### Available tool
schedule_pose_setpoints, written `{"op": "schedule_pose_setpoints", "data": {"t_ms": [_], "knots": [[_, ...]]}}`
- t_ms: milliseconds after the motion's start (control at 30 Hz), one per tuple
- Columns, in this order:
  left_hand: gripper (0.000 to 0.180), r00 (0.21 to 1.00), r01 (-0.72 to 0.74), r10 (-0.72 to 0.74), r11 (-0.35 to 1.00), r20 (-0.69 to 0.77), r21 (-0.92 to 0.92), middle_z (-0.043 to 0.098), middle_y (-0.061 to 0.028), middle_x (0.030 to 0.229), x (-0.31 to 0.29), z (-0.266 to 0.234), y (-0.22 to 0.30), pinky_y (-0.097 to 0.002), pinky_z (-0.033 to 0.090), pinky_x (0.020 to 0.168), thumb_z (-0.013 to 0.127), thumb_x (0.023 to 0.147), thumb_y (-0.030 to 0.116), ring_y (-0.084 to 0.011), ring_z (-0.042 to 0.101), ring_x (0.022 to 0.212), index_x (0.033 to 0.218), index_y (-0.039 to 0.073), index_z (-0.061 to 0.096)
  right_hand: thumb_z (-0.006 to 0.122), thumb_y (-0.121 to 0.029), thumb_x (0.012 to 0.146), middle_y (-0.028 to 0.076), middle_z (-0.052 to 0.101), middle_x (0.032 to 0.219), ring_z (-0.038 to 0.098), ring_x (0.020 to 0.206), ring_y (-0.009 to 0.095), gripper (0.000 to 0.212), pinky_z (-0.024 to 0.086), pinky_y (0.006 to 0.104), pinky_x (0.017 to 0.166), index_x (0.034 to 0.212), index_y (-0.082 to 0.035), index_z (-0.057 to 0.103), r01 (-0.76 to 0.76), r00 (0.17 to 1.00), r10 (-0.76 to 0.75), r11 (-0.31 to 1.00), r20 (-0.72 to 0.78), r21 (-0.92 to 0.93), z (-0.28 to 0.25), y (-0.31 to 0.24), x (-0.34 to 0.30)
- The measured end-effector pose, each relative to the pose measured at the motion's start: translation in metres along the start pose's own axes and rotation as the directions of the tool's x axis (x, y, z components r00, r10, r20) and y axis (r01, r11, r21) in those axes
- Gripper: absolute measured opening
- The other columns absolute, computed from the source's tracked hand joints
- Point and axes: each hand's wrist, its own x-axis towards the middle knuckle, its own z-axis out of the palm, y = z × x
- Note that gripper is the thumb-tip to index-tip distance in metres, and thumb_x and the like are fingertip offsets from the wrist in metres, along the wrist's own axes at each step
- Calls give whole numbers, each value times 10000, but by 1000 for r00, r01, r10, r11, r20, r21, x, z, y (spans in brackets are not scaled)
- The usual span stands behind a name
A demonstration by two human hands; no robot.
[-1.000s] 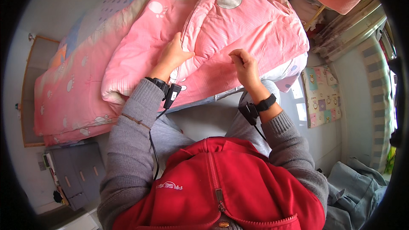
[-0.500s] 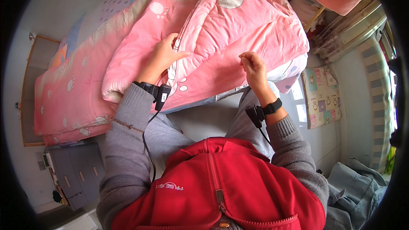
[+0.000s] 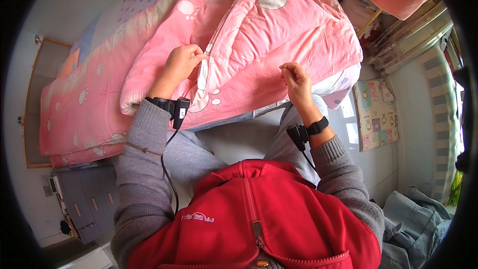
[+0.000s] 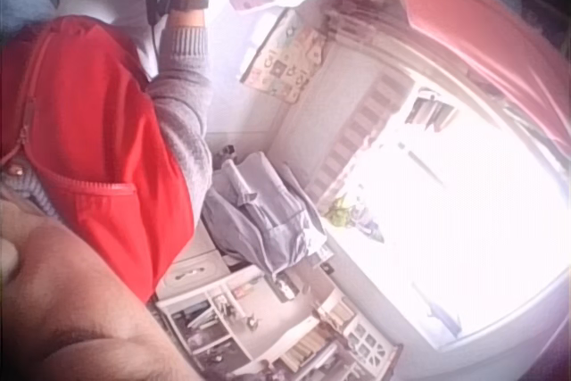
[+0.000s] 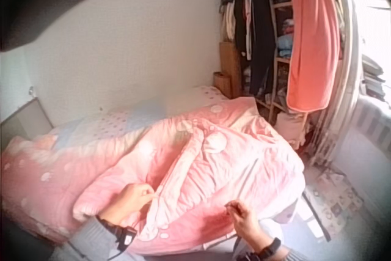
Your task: The person sits on the floor and hand-sews a pink duvet cover using a needle and thread. They repeatedly insert the needle, pull the thread through, and tie off the seam before zipping the duvet cover closed.
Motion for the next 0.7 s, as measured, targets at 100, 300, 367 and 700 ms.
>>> {"op": "schedule_pose_setpoints", "data": {"t_ms": [100, 300, 367, 700], "knots": [[177, 990, 46, -22, 983, -136, 176, 621, -160, 680, 0, 2, -3, -408, 456, 578, 679, 844, 203, -324, 609, 635, 806, 42, 616, 561, -44, 943, -1, 595, 774, 523, 673, 52, 77, 416, 193, 599, 993, -13, 612, 4, 1000, -3, 1000, -17, 18, -1, -2, -1], [195, 963, 120, -74, 979, -258, 166, 606, -163, 657, -1, 0, -22, -445, 441, 555, 643, 871, 193, -369, 603, 641, 793, 40, 550, 561, -43, 944, 6, 596, 777, 522, 674, 56, 75, 421, 197, 602, 990, -7, 608, -5, 999, 6, 1000, -33, 28, -5, -2, -5], [176, 952, 134, -75, 974, -298, 182, 566, -123, 604, 0, 4, -29, -388, 415, 513, 628, 884, 160, -236, 562, 556, 803, 30, 543, 564, -42, 943, 2, 593, 773, 522, 675, 55, 71, 415, 194, 598, 989, -10, 608, -18, 1000, 18, 1000, -16, 23, -6, 0, -10], [183, 802, 597, -565, 750, 194, -285, 652, -52, 849, 7, 2, -42, -288, 478, 548, 503, 895, 81, -137, 590, 667, 1049, 44, 594, 578, -51, 935, -15, 597, 796, 537, 720, 51, 71, 438, 207, 657, 976, -14, 623, -174, 984, 163, 968, 72, 181, 3, 12, -22]]}}
